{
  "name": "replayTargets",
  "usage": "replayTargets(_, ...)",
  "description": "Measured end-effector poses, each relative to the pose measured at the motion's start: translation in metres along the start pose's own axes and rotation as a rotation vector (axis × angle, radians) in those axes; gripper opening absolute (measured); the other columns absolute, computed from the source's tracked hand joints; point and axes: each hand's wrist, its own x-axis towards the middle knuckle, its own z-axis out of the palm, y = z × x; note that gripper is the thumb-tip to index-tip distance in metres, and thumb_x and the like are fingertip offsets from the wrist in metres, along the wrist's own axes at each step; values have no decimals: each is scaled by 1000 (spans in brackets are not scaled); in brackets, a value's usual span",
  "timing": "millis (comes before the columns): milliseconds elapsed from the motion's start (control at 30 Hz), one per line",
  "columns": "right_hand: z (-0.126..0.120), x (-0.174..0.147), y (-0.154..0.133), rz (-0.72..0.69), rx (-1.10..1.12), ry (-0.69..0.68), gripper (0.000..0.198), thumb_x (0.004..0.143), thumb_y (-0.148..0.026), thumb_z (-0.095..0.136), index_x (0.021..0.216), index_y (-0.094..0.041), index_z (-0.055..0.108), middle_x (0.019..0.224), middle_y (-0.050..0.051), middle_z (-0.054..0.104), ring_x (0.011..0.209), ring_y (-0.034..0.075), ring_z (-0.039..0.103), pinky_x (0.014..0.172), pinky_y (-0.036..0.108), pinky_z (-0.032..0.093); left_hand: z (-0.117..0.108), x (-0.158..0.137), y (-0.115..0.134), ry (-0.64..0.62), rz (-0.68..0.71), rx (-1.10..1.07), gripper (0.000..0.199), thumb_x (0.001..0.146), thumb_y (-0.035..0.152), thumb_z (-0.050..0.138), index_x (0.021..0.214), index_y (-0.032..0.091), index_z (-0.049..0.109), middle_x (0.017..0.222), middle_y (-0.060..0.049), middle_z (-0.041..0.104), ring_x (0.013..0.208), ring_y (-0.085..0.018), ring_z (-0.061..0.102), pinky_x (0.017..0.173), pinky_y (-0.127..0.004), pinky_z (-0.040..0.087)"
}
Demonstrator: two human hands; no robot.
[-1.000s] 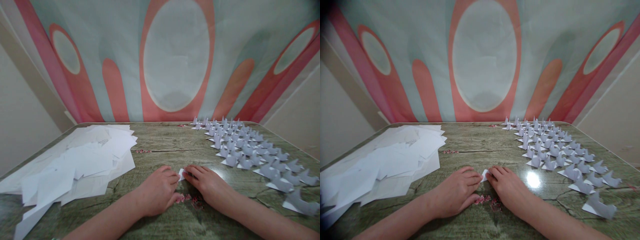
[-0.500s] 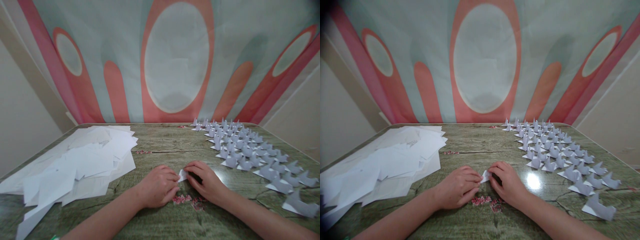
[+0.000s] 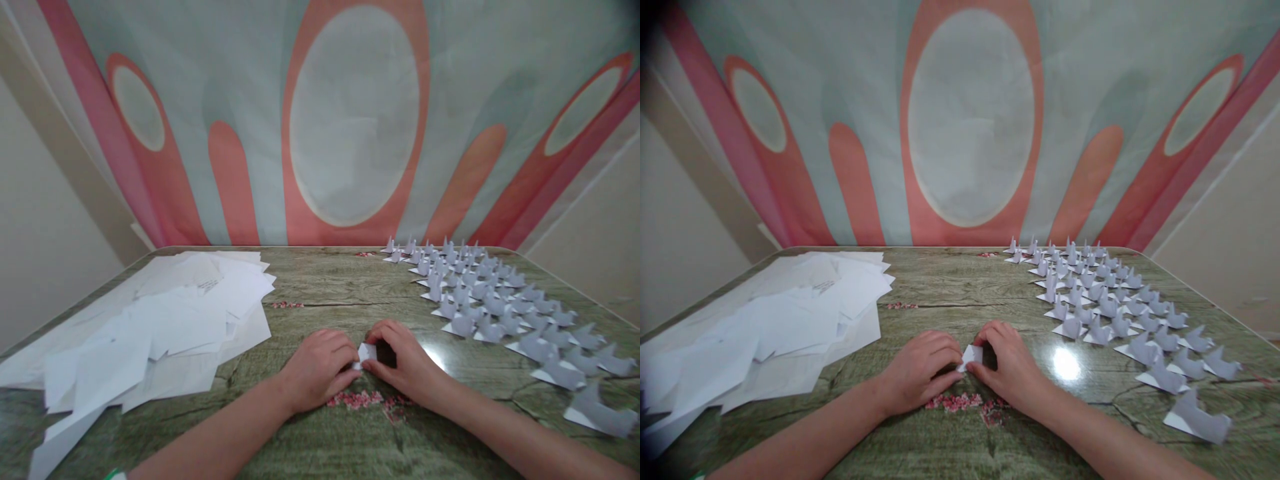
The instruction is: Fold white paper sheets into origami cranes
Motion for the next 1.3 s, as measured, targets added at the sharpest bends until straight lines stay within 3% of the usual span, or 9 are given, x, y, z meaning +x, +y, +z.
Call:
replayTargets(200, -1, -3, -6, 17, 50, -41, 12, 74, -23, 60, 82, -20, 53, 81, 2, 58, 76, 18, 52, 68, 32, 41, 0, 0, 1, 41, -132, -70, 22, 82, 32, 53, 98, 17, 53, 97, -5, 57, 92, -18, 51, 81, -30, 41)
replayTargets(567, 3, -8, -14, 32, 263, -38, 7, 79, -22, 55, 83, -20, 51, 76, 0, 57, 69, 14, 53, 62, 25, 43, 1, 0, -1, 14, -34, -64, 9, 83, 24, 51, 80, 17, 56, 91, -4, 57, 89, -16, 52, 80, -28, 40)
replayTargets(933, -8, -5, -22, -72, 321, -42, 16, 86, -26, 48, 75, -18, 56, 72, 2, 56, 69, 14, 53, 63, 25, 42, 7, -1, 9, 185, -170, -223, 9, 81, 21, 54, 73, 17, 56, 80, -3, 59, 77, -15, 53, 72, -28, 40)
replayTargets(1100, -10, -6, -23, -71, 304, -16, 20, 87, -27, 46, 73, -18, 55, 70, 2, 55, 67, 14, 51, 62, 25, 41, 8, 0, 11, 148, -230, -219, 14, 82, 26, 54, 72, 16, 55, 76, -2, 56, 73, -14, 52, 68, -26, 40)
replayTargets(1300, -5, -5, -18, 5, 311, 18, 17, 86, -28, 49, 75, -18, 56, 71, 1, 55, 68, 14, 52, 63, 25, 41, 6, 1, 9, 87, -188, -208, 19, 87, 26, 46, 72, 16, 52, 76, -2, 55, 74, -13, 50, 68, -25, 39)
